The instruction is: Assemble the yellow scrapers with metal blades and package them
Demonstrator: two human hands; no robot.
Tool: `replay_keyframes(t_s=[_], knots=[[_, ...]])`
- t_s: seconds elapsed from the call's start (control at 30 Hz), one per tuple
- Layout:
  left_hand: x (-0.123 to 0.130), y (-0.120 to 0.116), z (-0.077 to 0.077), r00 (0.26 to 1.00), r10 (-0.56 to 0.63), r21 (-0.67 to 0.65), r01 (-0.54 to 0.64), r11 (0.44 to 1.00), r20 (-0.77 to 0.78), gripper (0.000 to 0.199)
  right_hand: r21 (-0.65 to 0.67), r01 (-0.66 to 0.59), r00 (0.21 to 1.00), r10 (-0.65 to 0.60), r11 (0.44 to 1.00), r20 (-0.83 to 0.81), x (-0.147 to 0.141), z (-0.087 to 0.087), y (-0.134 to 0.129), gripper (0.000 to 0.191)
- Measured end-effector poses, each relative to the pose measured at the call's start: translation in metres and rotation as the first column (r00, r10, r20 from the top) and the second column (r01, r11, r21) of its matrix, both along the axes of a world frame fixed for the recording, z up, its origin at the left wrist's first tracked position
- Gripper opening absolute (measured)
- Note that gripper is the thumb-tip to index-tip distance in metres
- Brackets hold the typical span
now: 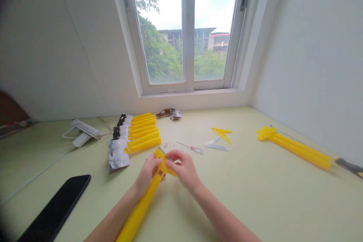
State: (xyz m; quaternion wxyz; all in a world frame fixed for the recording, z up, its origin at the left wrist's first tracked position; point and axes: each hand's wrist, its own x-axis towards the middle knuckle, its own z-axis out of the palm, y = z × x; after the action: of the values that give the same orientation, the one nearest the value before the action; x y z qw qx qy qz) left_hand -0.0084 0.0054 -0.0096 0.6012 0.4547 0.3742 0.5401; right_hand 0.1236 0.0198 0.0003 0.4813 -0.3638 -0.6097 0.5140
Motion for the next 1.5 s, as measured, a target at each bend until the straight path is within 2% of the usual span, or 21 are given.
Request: replay_keyframes(t_s=[0.17, 0.37, 0.43, 0.53, 0.63, 0.83, 0.9, 1.03, 1.13, 1.23, 1.37, 1.5], knots=[[0.0, -0.001, 0.002, 0.999, 0.015, 0.001, -0.015, 1.0, -0.047, 0.013, 0.001, -0.003, 1.0, 0.003, 1.0, 0.002, 0.0, -0.001, 0.002, 0.014], [0.0, 0.001, 0.001, 0.994, 0.001, -0.003, -0.002, 1.0, -0.105, 0.015, -0.075, -0.02, 0.998, 0.024, 0.997, 0.053, 0.008, 0.01, 0.007, 0.019], [0.0, 0.001, 0.001, 0.995, -0.023, 0.002, 0.024, 1.0, -0.099, 0.016, -0.103, -0.011, 0.994, 0.022, 0.995, 0.104, 0.013, 0.015, 0.009, 0.018], [0.001, 0.001, 0.001, 0.995, -0.042, -0.008, 0.042, 0.999, -0.093, 0.013, -0.12, -0.078, 0.97, 0.103, 0.99, 0.218, 0.02, 0.019, 0.012, 0.014], [0.002, 0.0, 0.002, 0.994, -0.055, -0.021, 0.054, 0.998, -0.089, 0.011, -0.109, -0.131, 0.957, 0.155, 0.985, 0.247, 0.023, 0.017, 0.012, 0.014], [0.002, -0.001, 0.002, 0.994, -0.064, -0.033, 0.062, 0.998, -0.092, 0.012, -0.109, -0.127, 0.952, 0.152, 0.986, 0.267, 0.021, 0.014, 0.012, 0.015], [0.002, -0.001, 0.003, 0.993, -0.055, -0.037, 0.051, 0.998, -0.106, 0.013, -0.074, -0.105, 0.955, 0.122, 0.992, 0.27, 0.02, 0.013, 0.012, 0.014], [0.001, 0.0, 0.002, 0.99, -0.021, -0.032, 0.017, 0.999, -0.136, 0.015, 0.077, -0.043, 0.963, 0.021, 0.996, 0.27, 0.016, 0.011, 0.009, 0.028], [-0.001, 0.003, -0.001, 0.991, 0.009, -0.026, -0.013, 1.0, -0.134, 0.016, 0.248, -0.023, 0.936, -0.066, 0.968, 0.346, 0.012, 0.009, 0.003, 0.021], [-0.002, 0.005, -0.005, 0.986, 0.023, -0.031, -0.028, 0.999, -0.164, 0.016, 0.312, -0.003, 0.911, -0.126, 0.95, 0.393, 0.007, 0.006, -0.002, 0.017], [-0.001, 0.002, -0.006, 0.975, 0.05, -0.003, -0.052, 0.999, -0.218, 0.017, 0.259, 0.057, 0.914, -0.155, 0.964, 0.376, 0.004, 0.001, -0.002, 0.018], [0.002, -0.001, -0.003, 0.973, 0.029, 0.005, -0.028, 1.0, -0.229, 0.02, 0.079, 0.053, 0.95, -0.075, 0.995, 0.305, 0.004, -0.003, 0.004, 0.018]])
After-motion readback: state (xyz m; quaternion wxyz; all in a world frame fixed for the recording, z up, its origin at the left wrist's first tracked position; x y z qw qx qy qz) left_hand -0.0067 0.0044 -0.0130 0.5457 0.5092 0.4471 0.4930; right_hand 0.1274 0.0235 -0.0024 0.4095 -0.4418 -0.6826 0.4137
